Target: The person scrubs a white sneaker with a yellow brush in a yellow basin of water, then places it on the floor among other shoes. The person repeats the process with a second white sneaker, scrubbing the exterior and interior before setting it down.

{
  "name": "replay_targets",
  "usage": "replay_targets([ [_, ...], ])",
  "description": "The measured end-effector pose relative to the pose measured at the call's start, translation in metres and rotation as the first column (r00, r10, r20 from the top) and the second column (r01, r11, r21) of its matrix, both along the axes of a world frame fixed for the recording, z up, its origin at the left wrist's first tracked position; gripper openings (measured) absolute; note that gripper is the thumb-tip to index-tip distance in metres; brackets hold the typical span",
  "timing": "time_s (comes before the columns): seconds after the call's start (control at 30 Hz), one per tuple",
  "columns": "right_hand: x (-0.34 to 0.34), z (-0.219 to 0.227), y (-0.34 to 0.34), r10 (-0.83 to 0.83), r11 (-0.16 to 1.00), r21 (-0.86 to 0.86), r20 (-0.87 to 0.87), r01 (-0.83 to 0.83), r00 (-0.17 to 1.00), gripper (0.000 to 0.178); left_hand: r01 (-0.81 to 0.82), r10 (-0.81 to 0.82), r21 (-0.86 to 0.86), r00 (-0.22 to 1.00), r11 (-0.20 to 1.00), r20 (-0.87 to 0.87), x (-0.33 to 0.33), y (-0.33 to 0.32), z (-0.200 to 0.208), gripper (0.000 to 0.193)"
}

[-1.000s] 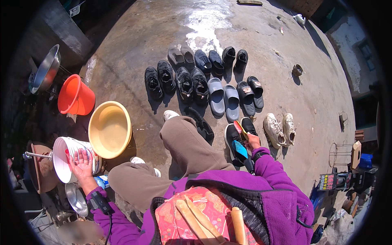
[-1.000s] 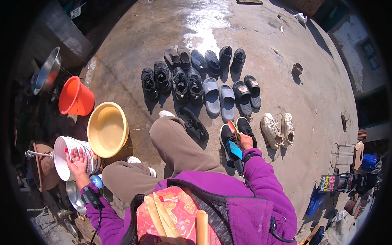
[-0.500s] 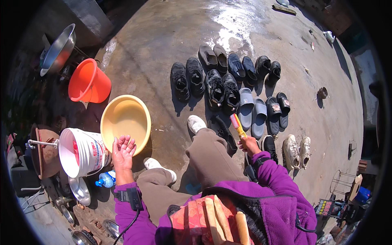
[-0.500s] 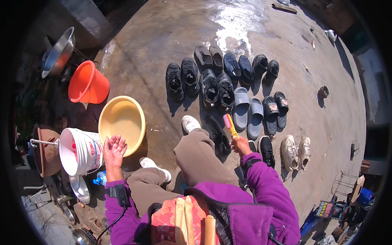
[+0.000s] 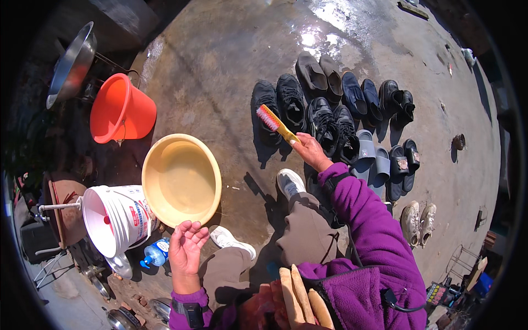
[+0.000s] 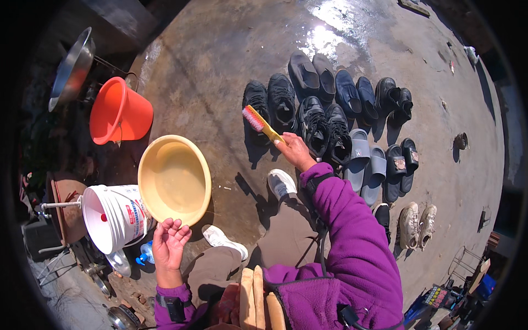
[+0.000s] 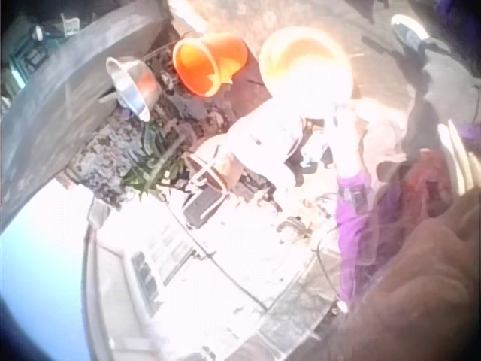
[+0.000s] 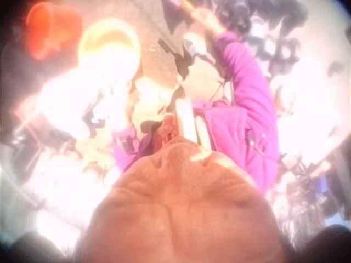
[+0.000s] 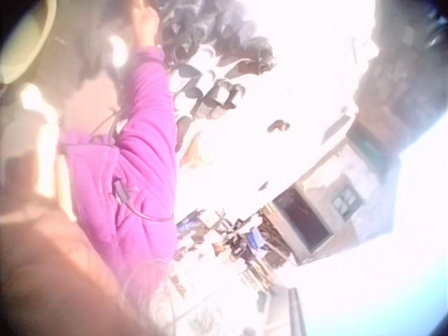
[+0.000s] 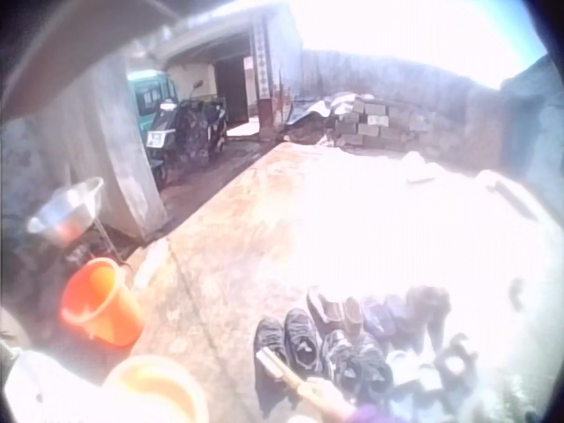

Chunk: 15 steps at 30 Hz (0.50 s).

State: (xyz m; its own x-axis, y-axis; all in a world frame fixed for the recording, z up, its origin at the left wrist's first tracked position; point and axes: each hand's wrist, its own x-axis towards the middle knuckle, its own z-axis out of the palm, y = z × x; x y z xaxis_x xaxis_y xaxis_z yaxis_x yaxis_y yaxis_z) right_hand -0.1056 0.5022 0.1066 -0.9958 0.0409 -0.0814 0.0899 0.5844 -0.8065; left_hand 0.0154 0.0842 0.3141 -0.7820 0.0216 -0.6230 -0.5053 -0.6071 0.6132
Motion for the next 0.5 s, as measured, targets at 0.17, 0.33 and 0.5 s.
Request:
replay_targets([
  [0.17, -0.07, 0.023, -0.066, 0.068, 0.968, -0.249, 0.336, 0.019, 0.94, 0.031, 0.029, -0.027, -0.039, 0.999, 0.999, 0.04, -0.012, 0.0, -0.006, 0.032],
  [0.33, -0.054, 0.062, -0.173, 0.449, 0.422, -0.904, 0.276, 0.071, 0.85, 0.03, 0.171, -0.148, -0.133, 0.975, 0.976, 0.168, -0.025, 0.015, -0.025, 0.046],
  [0.5, -0.032, 0.049, -0.208, 0.51, 0.561, -0.809, 0.168, -0.179, 0.843, 0.034, 0.22, -0.192, -0.09, 0.949, 0.971, 0.25, -0.036, 0.021, -0.046, 0.051],
])
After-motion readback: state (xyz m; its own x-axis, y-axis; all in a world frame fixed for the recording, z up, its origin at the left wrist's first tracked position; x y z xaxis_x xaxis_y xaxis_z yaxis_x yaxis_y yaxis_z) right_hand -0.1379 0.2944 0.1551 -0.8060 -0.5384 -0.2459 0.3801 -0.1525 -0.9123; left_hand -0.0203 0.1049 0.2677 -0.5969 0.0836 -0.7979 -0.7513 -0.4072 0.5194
